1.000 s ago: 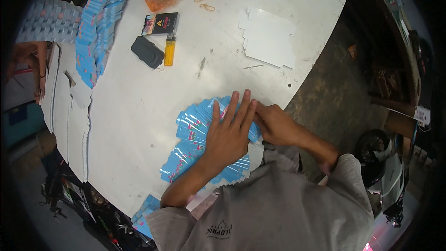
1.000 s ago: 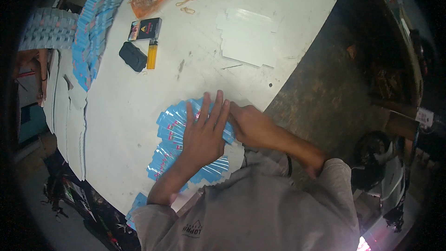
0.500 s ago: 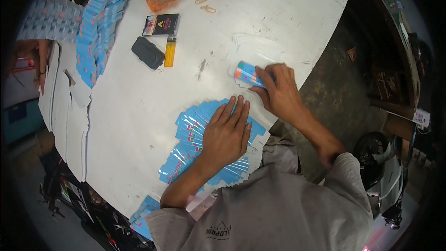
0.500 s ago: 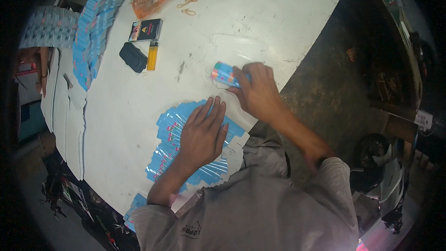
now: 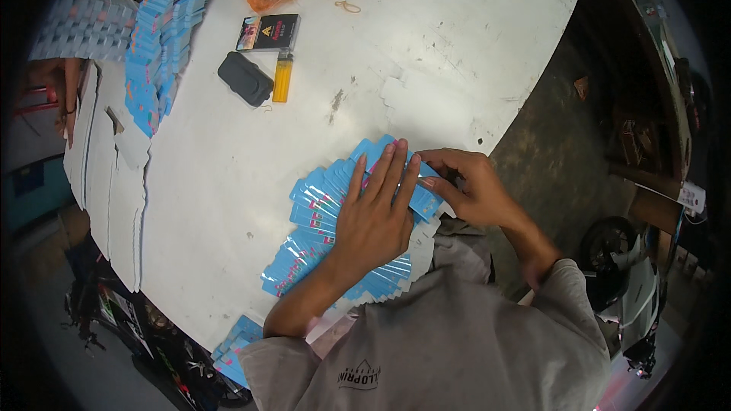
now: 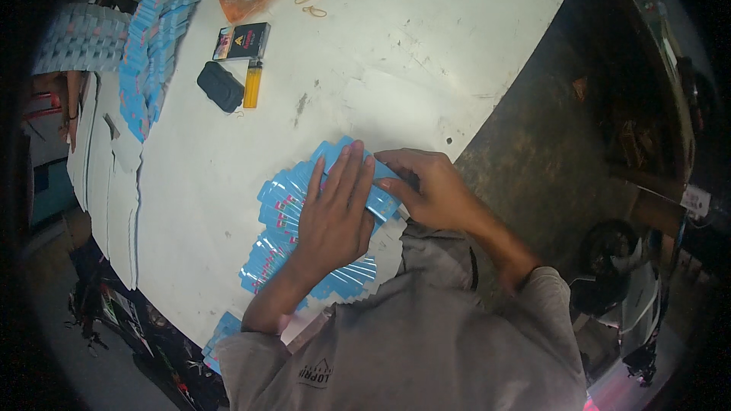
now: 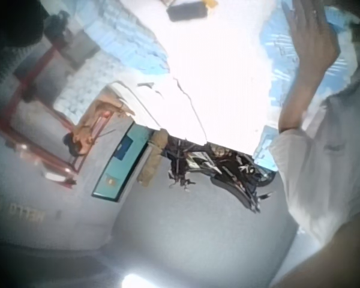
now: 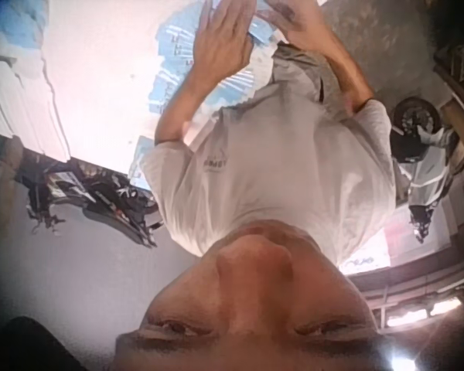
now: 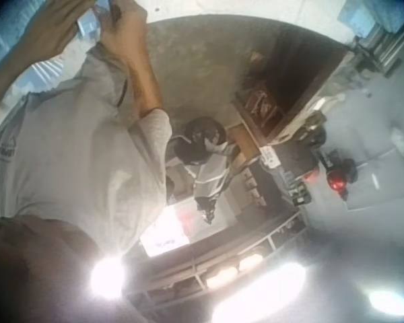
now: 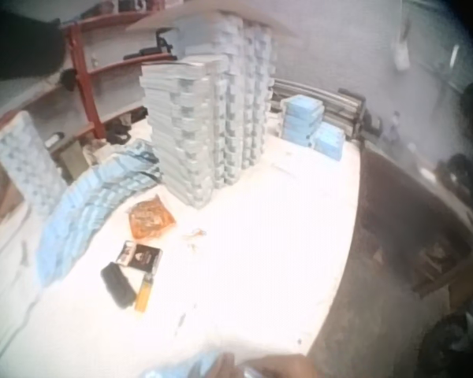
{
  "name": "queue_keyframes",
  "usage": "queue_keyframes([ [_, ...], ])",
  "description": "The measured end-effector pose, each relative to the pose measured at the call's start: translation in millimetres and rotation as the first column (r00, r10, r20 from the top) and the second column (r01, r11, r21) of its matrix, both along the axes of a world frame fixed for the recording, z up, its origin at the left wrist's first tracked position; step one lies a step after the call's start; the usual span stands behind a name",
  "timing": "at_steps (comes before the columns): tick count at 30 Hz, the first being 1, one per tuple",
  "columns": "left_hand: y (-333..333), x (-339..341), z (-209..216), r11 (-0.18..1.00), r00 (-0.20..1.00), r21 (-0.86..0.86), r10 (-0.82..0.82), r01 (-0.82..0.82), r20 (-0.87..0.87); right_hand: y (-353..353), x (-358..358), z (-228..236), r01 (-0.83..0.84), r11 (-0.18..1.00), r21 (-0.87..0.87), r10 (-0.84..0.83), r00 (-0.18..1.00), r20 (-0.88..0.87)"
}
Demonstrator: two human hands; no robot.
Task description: The person folds blue printed paper inserts into white cardboard trays on a white table, then stacks the assembled units and secures them with a rubber band. The person places the finished stack into a green plastic basket.
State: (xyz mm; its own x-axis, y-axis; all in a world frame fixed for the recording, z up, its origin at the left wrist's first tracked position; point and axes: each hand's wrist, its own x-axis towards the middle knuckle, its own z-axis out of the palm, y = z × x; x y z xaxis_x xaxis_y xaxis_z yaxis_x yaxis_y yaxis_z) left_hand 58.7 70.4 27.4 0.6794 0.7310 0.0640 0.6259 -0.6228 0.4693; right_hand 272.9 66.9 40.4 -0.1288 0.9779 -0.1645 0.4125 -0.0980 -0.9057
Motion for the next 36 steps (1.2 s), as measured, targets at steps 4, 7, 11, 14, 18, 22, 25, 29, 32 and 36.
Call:
queue_keyframes([
  [4,-5.4,-2.2,-0.6,0.998,0.996,0.037,-0.047,0.05,-0.075,-9.9,1.2,-5.2,-0.125,0.946,-0.298,0.057,0.973,-0.225],
  [7,-2.4,-4.8,-3.6,0.996,0.99,0.001,-0.089,0.09,-0.112,-17.8,-4.2,-6.7,-0.072,0.994,-0.082,0.072,0.997,0.007],
  [11,4.2,-6.1,8.9,0.989,0.997,-0.133,-0.075,0.07,-0.033,-9.7,-0.6,-17.2,-0.167,0.857,0.487,-0.087,0.885,0.458],
  [14,1.8,-4.2,4.0,0.995,0.999,-0.09,-0.046,0.046,0.008,-2.0,20.9,-48.1,-0.201,0.868,0.455,-0.14,0.779,0.611],
  [18,0.9,-5.1,-4.6,0.997,0.999,-0.06,-0.045,0.045,0.005,18.6,40.7,-61.5,-0.246,0.814,0.526,-0.268,0.644,0.716],
  [22,-1.4,-6.0,-7.9,0.998,0.998,-0.039,-0.058,0.057,-0.036,21.7,43.0,-65.0,-0.284,0.785,0.551,-0.246,0.673,0.697],
  [25,-2.9,-5.3,-5.8,0.997,0.997,-0.046,-0.06,0.058,-0.051,21.5,39.5,-64.2,-0.224,0.763,0.607,-0.283,0.728,0.625],
  [29,-3.4,-5.9,-6.5,0.998,0.998,-0.045,-0.042,0.039,-0.056,17.4,20.3,-23.0,-0.005,0.92,0.393,-0.155,0.915,0.374],
  [32,-3.9,-5.4,-9.4,0.997,0.995,-0.043,-0.065,0.062,-0.073,4.2,-1.7,-34.5,0.108,0.866,0.488,-0.225,0.956,0.187],
  [36,-2.6,-4.2,-7.2,0.996,0.996,-0.08,-0.054,0.048,-0.076,4.0,3.1,-48.6,-0.138,0.797,0.588,-0.271,0.788,0.553],
])
